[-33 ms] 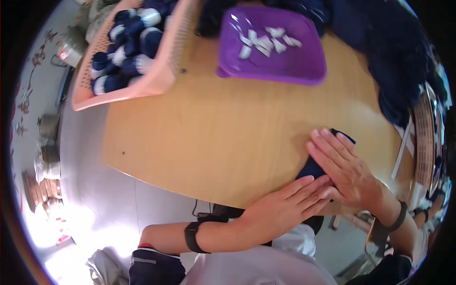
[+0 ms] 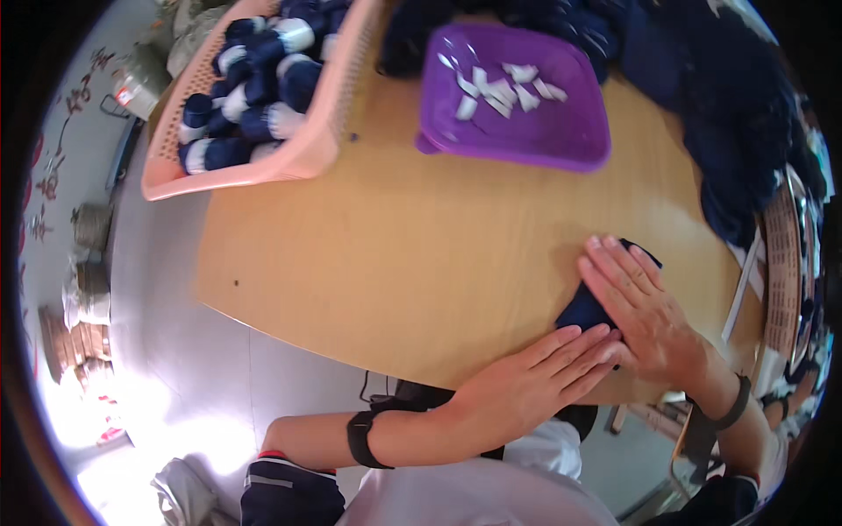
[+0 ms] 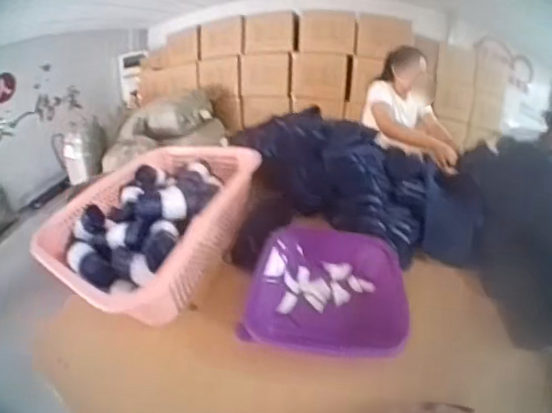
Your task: Folding blue socks and applying paper labels to them.
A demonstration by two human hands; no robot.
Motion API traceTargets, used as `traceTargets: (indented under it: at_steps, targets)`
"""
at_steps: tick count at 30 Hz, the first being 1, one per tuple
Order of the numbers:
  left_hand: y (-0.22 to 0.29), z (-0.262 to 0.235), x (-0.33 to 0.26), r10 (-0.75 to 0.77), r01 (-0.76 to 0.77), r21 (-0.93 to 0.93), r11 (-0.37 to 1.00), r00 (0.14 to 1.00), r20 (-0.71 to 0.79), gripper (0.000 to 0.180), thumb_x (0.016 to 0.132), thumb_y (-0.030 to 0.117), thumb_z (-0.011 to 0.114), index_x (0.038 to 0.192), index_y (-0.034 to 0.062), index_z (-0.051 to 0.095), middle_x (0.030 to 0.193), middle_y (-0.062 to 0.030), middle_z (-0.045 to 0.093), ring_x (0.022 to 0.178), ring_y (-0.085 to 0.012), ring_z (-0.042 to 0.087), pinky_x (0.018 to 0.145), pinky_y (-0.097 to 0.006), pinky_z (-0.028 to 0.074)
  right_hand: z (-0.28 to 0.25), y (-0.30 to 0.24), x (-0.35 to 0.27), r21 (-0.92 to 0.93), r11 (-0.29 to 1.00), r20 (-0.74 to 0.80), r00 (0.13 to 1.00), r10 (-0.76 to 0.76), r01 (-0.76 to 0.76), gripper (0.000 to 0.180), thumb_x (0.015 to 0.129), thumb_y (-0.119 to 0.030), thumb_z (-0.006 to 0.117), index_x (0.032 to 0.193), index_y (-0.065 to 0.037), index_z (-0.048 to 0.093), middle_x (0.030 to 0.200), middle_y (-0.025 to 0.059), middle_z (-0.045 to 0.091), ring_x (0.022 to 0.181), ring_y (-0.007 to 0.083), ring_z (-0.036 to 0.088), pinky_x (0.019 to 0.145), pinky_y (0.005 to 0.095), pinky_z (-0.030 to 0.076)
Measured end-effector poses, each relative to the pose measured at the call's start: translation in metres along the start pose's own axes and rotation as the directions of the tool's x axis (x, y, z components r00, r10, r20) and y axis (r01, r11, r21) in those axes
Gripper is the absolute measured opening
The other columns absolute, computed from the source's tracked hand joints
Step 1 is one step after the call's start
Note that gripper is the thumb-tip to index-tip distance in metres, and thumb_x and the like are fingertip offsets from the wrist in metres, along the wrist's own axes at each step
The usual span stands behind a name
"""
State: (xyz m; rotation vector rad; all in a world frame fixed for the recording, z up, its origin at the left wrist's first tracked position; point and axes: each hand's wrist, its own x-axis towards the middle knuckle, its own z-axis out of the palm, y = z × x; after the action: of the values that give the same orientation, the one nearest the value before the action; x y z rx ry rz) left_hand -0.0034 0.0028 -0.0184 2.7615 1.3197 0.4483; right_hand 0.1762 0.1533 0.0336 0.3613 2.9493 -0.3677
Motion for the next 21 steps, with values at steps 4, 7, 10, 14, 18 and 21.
traceTargets:
  at_steps: [4,7,10,14,18,21]
  targets:
    - [-0.004,-0.003,-0.012,-0.115,0.116,0.018,0.993,0.993,-0.009,0.056,0.096,0.021,0.043,0.148,0.0010,0.042,0.158,-0.0135,0.038,0.149,-0.0256,0.032,0.123,-0.042,0.021,-0.003,0.040,0.016,-0.069,0.985,-0.112,0.983,0.148,-0.156,0.073,0.102,-0.045,0.041,0.154,0.004,0.027,0.160,0.0228,0.028,0.150,0.0385,0.023,0.122,0.0480,0.016]
    - [-0.005,-0.005,-0.020,-0.110,0.110,-0.005,0.994,0.994,-0.018,0.056,0.098,0.025,0.043,0.148,-0.0002,0.042,0.157,-0.0139,0.039,0.147,-0.0263,0.034,0.122,-0.043,0.024,-0.006,0.085,0.022,-0.085,0.965,-0.211,0.951,0.224,-0.247,0.065,0.105,-0.036,0.038,0.155,0.004,0.024,0.160,0.0240,0.026,0.151,0.0386,0.021,0.122,0.0480,0.015]
    - [-0.006,-0.006,-0.020,-0.090,0.094,0.060,0.994,0.994,-0.066,0.059,0.098,0.032,0.046,0.147,-0.0006,0.042,0.156,-0.0140,0.040,0.146,-0.0266,0.035,0.122,-0.043,0.023,-0.020,0.125,0.020,-0.171,0.935,-0.252,0.931,0.263,-0.310,0.062,0.107,-0.033,0.035,0.156,0.004,0.021,0.161,0.0256,0.024,0.151,0.0380,0.020,0.123,0.0465,0.015]
    - [-0.011,-0.008,-0.022,-0.100,0.100,-0.007,0.995,0.994,-0.035,0.065,0.096,0.040,0.051,0.147,0.0002,0.042,0.155,-0.0141,0.041,0.145,-0.0263,0.036,0.122,-0.043,0.022,-0.074,0.120,0.069,-0.164,0.927,-0.313,0.909,0.276,-0.338,0.050,0.101,-0.019,0.054,0.146,0.000,0.043,0.150,0.0213,0.044,0.142,0.0375,0.039,0.118,0.0420,0.029]
    - [-0.008,-0.006,-0.022,-0.129,0.127,-0.038,0.991,0.990,-0.055,0.071,0.093,0.046,0.056,0.147,0.0020,0.044,0.155,-0.0134,0.041,0.145,-0.0257,0.036,0.122,-0.044,0.022,-0.129,0.105,0.196,0.351,0.900,-0.433,0.807,0.402,-0.260,0.048,0.100,-0.043,0.055,0.100,0.003,0.069,0.079,0.0131,0.067,0.081,0.0211,0.065,0.078,0.0327,0.049]
    - [-0.004,-0.007,-0.016,-0.089,0.088,-0.012,0.996,0.993,-0.084,0.070,0.093,0.047,0.056,0.146,0.0025,0.045,0.156,-0.0125,0.041,0.145,-0.0255,0.035,0.121,-0.044,0.022,-0.133,0.118,0.280,0.040,0.869,-0.324,0.816,0.479,-0.494,0.058,0.095,-0.054,0.054,0.105,-0.001,0.073,0.106,0.0220,0.072,0.105,0.0339,0.069,0.092,0.0417,0.051]
